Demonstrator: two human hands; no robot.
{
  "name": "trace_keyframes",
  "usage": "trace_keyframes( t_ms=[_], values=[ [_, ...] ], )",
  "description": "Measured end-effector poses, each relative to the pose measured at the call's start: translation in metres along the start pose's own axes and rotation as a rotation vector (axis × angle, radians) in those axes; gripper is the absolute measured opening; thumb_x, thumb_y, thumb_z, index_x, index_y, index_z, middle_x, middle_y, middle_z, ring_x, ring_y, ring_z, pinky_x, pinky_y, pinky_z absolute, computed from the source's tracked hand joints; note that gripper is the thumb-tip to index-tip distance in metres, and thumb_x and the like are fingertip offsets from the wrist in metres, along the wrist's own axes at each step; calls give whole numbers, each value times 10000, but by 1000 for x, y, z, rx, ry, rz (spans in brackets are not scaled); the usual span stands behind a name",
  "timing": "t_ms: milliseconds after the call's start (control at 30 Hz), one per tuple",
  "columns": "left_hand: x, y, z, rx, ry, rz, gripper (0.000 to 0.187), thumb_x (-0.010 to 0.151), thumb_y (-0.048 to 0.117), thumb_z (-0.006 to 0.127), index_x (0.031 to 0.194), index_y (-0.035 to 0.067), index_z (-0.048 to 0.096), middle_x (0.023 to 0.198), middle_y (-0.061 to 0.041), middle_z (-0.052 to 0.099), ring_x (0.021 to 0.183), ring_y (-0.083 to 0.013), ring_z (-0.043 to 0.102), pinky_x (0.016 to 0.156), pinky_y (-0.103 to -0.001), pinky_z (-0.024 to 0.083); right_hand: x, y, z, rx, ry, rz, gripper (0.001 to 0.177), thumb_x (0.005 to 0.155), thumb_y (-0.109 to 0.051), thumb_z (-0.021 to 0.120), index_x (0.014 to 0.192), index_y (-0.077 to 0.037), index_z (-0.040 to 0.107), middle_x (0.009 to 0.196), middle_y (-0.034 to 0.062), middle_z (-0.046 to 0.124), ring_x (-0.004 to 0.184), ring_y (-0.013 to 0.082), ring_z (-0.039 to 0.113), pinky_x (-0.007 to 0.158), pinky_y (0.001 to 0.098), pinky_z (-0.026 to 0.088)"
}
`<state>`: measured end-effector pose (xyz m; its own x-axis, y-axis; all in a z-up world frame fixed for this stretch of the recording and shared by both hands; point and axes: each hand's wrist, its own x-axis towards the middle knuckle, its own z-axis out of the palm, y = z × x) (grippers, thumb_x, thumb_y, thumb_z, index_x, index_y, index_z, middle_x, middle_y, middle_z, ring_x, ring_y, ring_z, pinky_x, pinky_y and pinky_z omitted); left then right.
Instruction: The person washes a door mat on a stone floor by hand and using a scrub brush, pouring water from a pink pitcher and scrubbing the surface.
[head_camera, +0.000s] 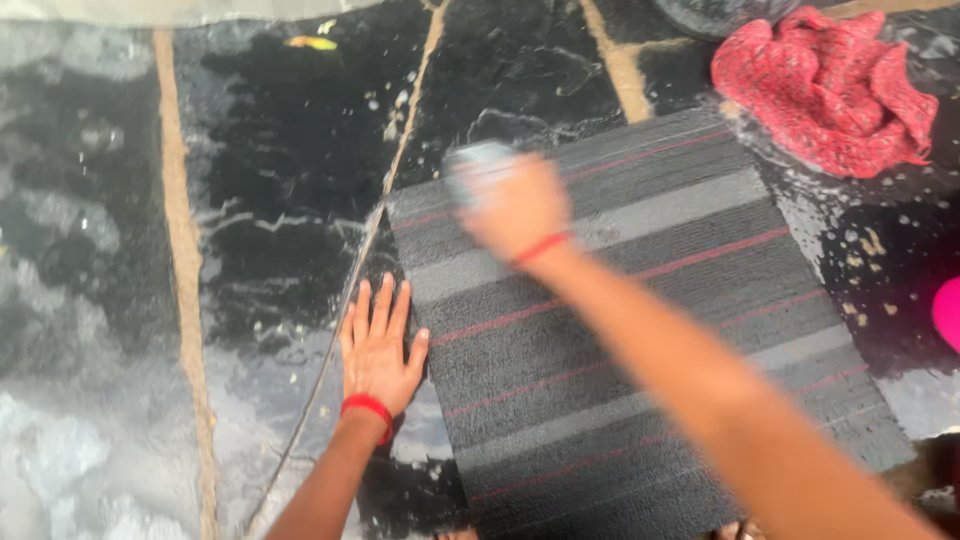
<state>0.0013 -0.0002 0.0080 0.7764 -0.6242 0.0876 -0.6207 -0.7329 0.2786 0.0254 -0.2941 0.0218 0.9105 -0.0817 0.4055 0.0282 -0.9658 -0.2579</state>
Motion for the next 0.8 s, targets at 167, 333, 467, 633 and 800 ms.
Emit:
trace_keyframes(
  t_ms=[167,333,467,633,800],
  values=[
    [-3,-10,-8,-530,209,-57,703,957,172,502,1608,23,282,1692,-188,248,1567,-392,261,1291,-484,200,27,-90,25,227,-288,-193,576,834,-339,740,1395,-255,637,1269,230,569,1155,404,553,944,459,513],
    [-10,-14,-14,-664,241,-48,672,1002,89,438,1629,-12,217,1712,-220,202,1587,-388,214,1273,-483,193,-158,-91,-75,371,-449,-807,858,611,-432,771,1422,-249,556,1340,335,529,1184,476,581,1002,569,463],
    [-4,-11,-7,-435,118,5,644,1019,163,463,1615,11,273,1709,-171,234,1588,-325,225,1260,-484,184,-199,-83,-136,574,-803,-897,768,763,-388,749,1497,-286,550,1414,313,537,1148,438,580,981,513,489],
    [0,-5,-3,-83,-28,33,721,959,352,560,1565,29,339,1673,-115,247,1555,-287,156,1222,-489,82,-112,-106,-65,286,-214,-177,659,861,-381,747,1472,-208,573,1297,270,558,1116,431,549,937,491,512],
    [1,-7,1,24,-49,43,742,949,426,529,1560,56,329,1683,-104,241,1564,-288,156,1227,-492,101,-83,-90,-42,131,-248,102,560,793,-355,763,1327,-228,653,1113,223,637,980,412,608,840,511,520]
  ],
)
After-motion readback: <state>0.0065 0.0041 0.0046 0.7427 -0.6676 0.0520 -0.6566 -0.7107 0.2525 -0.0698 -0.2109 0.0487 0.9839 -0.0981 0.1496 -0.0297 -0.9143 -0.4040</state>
